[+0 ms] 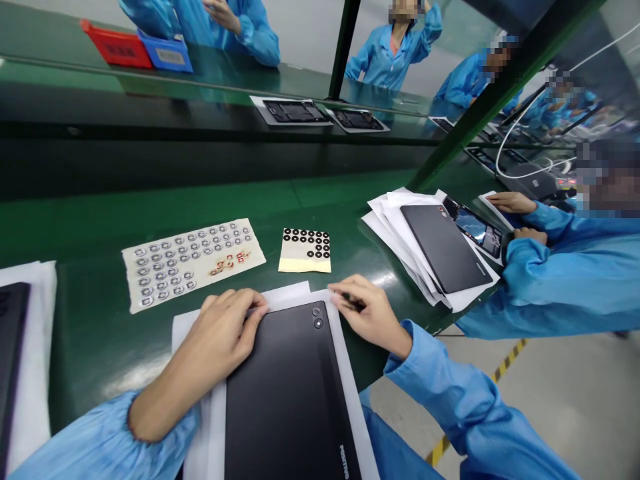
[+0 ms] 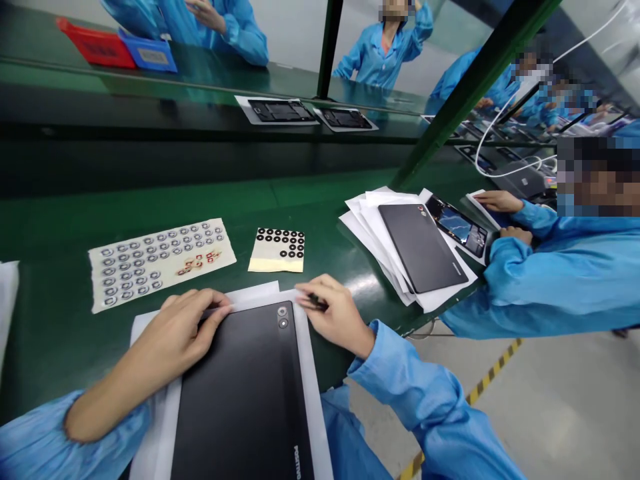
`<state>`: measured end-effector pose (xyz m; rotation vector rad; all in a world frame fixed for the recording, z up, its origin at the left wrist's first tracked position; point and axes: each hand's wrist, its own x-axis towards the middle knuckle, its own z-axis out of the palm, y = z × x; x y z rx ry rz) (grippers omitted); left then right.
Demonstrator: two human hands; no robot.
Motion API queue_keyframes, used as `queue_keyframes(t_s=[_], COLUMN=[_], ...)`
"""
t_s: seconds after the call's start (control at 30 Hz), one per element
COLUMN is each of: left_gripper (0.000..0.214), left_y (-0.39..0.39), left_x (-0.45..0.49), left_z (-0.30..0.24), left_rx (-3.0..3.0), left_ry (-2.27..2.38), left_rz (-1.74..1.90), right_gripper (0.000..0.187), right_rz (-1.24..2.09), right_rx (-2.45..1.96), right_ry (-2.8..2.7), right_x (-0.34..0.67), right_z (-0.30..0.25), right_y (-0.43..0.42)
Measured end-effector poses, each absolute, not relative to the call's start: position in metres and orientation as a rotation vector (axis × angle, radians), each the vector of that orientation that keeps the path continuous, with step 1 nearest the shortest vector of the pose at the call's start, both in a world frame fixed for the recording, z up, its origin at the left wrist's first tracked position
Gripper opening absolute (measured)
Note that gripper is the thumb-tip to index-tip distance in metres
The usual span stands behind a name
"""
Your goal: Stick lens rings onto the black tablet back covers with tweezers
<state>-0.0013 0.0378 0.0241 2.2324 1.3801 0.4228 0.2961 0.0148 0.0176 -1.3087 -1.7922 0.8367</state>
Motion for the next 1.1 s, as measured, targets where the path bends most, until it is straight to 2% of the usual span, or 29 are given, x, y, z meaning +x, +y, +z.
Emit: queue_keyframes(t_s=[0.07,0.17,0.23,0.4,0.57,0.7,0.87,1.0,1.1], left_gripper=[0.023,0.020,0.019,0.018,0.019,0.020,0.021,0.021,0.021], left_y=[0.036,0.034,0.033,0.033,0.035,0.034,0.035,0.035,0.034], left_x=[-0.003,-0.005,-0.005,-0.002,0.000,0.000,0.001,0.000,0.001], left_z=[0.025,0.028,0.030,0.030,0.024,0.020,0.021,0.021,0.020], left_rx=[2.246,2.250,2.238,2.183,2.146,2.128,2.067,2.042,2.048], left_ry=[1.367,1.368,1.377,1.400,1.430,1.460,1.454,1.462,1.467], left_rz=[0.483,0.539,0.547,0.535,0.550,0.512,0.542,0.557,0.565], right_gripper=[0.028,0.039,0.043,0.043,0.044,0.042,0.053,0.049,0.038], right_rz=[1.002,1.500,1.702,1.720,1.760,1.766,1.885,1.895,1.813], right_rx=[-1.428,-1.439,-1.407,-1.312,-1.356,-1.350,-1.345,-1.331,-1.324], right_ry=[-1.661,-1.499,-1.391,-1.334,-0.998,-1.079,-1.055,-1.029,-1.083], right_x=[0.297,0.294,0.289,0.275,0.265,0.269,0.280,0.280,0.276], right_z=[0.026,0.037,0.041,0.044,0.037,0.033,0.034,0.033,0.031], right_y=[0.023,0.030,0.032,0.034,0.034,0.035,0.039,0.038,0.036])
